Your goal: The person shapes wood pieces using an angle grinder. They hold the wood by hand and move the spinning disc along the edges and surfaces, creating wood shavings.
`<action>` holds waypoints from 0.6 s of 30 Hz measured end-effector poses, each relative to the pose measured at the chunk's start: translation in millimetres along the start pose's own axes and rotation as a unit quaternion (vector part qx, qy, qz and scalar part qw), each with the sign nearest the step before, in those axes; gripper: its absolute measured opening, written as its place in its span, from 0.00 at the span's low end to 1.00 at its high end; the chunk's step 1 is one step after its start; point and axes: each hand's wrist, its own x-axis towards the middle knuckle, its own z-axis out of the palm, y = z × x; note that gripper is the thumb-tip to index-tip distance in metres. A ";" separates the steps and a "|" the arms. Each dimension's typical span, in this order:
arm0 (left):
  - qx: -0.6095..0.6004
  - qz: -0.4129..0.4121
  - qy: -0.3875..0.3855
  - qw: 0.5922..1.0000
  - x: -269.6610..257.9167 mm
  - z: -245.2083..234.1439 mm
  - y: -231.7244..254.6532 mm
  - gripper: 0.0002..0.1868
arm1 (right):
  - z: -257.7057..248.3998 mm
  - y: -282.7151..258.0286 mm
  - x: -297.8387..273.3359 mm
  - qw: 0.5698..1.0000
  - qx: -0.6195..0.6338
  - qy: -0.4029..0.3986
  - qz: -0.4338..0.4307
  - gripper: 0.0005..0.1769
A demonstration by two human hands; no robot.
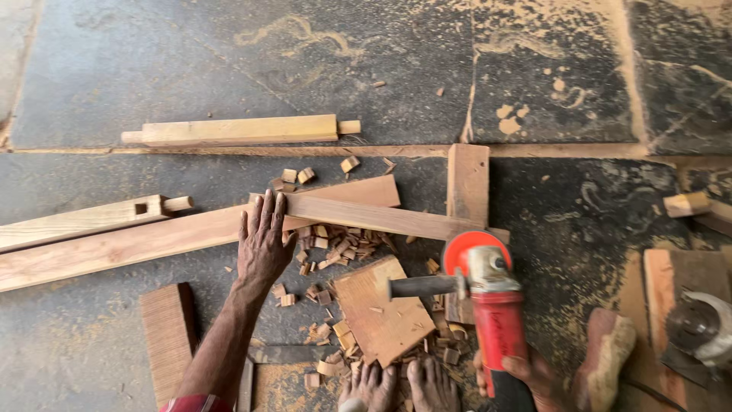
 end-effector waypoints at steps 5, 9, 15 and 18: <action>-0.183 -0.042 0.027 0.982 -26.5 -18.9 15.5 0.34 | 75.2 -31.5 37.0 0.998 -0.045 -0.018 0.040 0.42; -0.368 -0.057 -0.072 0.925 -68.6 -49.7 44.9 0.29 | 119.5 -43.3 76.8 0.991 -0.090 -0.082 0.060 0.43; -0.274 -0.042 -0.175 0.945 -66.9 -62.3 52.4 0.23 | 141.2 -40.0 96.9 0.978 -0.161 -0.111 0.073 0.47; -0.259 0.031 -0.208 0.943 -52.3 -64.4 76.6 0.17 | 117.8 -42.8 71.4 0.983 -0.146 -0.038 0.100 0.48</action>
